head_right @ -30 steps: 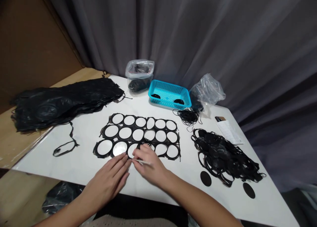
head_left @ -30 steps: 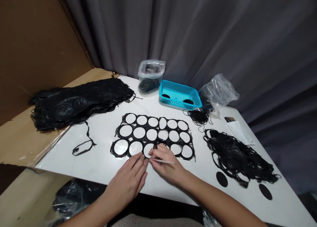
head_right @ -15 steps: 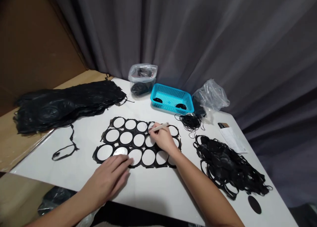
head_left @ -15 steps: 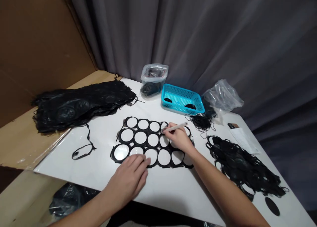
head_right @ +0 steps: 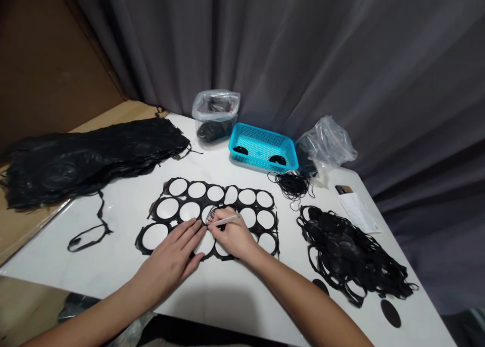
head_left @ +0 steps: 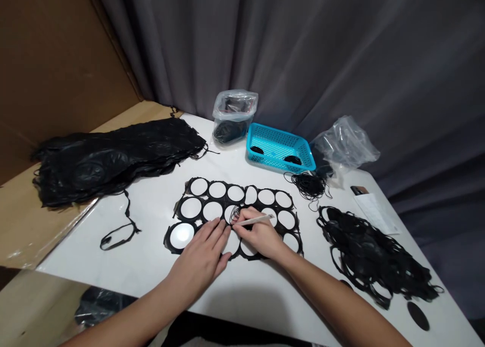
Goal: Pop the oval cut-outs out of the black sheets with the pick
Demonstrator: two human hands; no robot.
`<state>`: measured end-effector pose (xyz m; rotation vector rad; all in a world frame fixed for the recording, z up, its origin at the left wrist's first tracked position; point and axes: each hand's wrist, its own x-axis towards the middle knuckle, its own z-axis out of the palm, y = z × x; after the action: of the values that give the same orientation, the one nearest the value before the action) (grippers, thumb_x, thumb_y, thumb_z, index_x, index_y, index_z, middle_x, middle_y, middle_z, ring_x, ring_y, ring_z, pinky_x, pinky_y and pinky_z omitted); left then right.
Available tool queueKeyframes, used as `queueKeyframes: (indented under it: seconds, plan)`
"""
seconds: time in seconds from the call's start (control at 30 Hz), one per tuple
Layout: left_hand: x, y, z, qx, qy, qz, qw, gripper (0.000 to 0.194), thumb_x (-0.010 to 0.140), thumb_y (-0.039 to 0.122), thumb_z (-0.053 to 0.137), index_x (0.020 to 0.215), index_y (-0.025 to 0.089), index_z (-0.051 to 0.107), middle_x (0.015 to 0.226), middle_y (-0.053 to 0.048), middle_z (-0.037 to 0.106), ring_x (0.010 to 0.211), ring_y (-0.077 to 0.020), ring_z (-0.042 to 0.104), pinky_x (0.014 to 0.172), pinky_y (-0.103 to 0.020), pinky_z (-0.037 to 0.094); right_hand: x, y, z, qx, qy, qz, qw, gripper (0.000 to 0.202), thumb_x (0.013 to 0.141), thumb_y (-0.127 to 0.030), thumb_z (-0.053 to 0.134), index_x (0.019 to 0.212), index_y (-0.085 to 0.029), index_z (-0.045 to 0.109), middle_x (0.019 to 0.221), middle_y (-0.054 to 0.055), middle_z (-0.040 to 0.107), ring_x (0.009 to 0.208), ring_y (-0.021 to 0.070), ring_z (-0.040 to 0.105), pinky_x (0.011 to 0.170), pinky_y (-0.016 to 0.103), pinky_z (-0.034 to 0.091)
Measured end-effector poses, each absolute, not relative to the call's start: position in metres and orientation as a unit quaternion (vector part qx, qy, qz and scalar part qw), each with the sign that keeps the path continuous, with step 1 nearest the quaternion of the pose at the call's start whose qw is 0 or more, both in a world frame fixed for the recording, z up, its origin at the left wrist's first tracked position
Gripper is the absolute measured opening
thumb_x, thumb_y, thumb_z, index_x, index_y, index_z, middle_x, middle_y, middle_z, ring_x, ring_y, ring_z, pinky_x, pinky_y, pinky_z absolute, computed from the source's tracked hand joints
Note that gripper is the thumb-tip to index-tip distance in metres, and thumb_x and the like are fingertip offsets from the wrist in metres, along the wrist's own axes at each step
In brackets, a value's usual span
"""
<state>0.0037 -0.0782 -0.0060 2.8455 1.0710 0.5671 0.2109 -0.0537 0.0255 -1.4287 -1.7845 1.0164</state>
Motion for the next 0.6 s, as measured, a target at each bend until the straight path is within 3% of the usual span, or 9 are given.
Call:
queueKeyframes:
  seconds: [0.33,0.47,0.6]
  plan:
    - [0.003,-0.078,-0.007,0.915,0.348,0.2,0.046,0.045,0.1,0.032,0.049,0.142,0.013,0.053,0.142,-0.015,0.059,0.136,-0.0327,0.05,0.112,-0.05,0.042,0.21,-0.056,0.019,-0.519,-0.709,0.343,0.332,0.02,0.088,-0.017,0.059,0.07,-0.023,0.051,0.08,0.002,0.063,0.084,0.021,0.055,0.077,0.034,0.041]
    - [0.004,-0.077,-0.009,0.916,0.345,0.201,0.025,0.043,0.099,0.029,0.051,0.138,0.011,0.055,0.139,-0.016,0.061,0.134,-0.0327,0.052,0.112,-0.049,0.041,0.208,-0.069,0.008,-0.464,-0.788,0.273,0.299,0.016,0.094,-0.018,0.053,0.079,-0.024,0.053,0.09,0.006,0.063,0.088,0.0243,0.052,0.079,0.038,0.039]
    - [0.005,-0.076,-0.009,0.919,0.341,0.199,0.007,0.042,0.098,0.027,0.051,0.135,0.009,0.056,0.137,-0.017,0.062,0.131,-0.034,0.054,0.112,-0.05,0.04,0.213,-0.059,0.004,-0.465,-0.811,0.212,0.284,0.01,0.092,-0.018,0.055,0.086,-0.025,0.056,0.097,0.007,0.065,0.093,0.0259,0.052,0.083,0.039,0.039]
